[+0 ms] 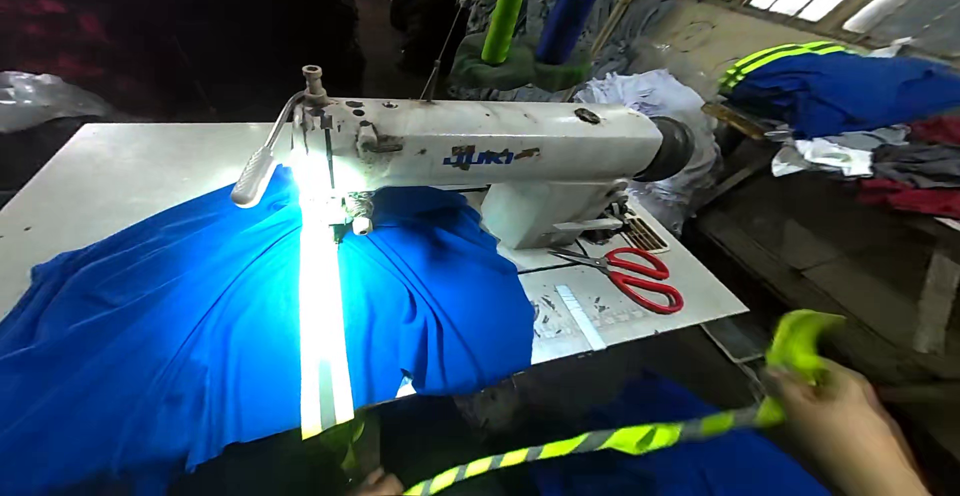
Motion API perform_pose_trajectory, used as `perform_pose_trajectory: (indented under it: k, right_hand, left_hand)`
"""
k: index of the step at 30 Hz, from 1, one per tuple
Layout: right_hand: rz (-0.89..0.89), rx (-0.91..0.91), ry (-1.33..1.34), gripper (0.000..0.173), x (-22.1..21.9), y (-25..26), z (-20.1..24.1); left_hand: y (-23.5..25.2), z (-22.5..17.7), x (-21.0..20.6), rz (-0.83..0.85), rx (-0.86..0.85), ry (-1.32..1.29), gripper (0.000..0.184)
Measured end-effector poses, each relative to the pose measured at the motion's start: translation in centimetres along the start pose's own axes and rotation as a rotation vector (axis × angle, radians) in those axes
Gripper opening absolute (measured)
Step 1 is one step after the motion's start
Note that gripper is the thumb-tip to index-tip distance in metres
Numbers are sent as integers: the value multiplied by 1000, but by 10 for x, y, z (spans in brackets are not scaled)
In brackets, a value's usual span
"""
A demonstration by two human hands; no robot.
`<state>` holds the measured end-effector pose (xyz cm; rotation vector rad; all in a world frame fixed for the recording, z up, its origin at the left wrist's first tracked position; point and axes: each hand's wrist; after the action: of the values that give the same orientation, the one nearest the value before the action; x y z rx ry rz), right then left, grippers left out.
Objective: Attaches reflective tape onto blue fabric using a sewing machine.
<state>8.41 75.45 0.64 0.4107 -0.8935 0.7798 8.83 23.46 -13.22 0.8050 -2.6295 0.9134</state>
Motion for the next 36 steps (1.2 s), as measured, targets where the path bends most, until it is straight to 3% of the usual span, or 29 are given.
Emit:
perform_pose_trajectory:
  k: [1, 2, 5, 8, 11, 16, 36]
  right_hand:
    - [173, -34, -144, 70, -11, -6, 6]
    - [265, 31, -205, 69, -28, -18, 19]
    - [324, 588, -4, 33, -89, -89, 93]
    - [446, 1058, 231, 18, -141, -166, 176]
    - [436, 1307, 266, 18, -185, -197, 222]
    - [367, 1312, 178, 21, -224, -187, 227]
    - [392, 1331, 106, 26, -225, -186, 215]
  left_hand:
    - [-4, -12, 4, -8, -23, 87, 35]
    - [-11, -25, 10, -66, -79, 165, 33]
    - [-45, -63, 44, -533, -311, 219, 20]
    - [-67, -66, 91, -910, -261, 289, 24]
    - [-63, -30, 118, -973, -172, 383, 31]
    - [-63, -2, 124, -951, -153, 444, 32]
    - [-61, -3, 122, -936, -130, 476, 35]
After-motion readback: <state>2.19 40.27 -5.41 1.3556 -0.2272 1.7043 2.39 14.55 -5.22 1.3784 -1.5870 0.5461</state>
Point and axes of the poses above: each hand's wrist, its own y-axis towards the middle knuckle, its own x-axis out of the back of the hand, z = x × y, and after that the axes turned 7 degrees about z, right-handed
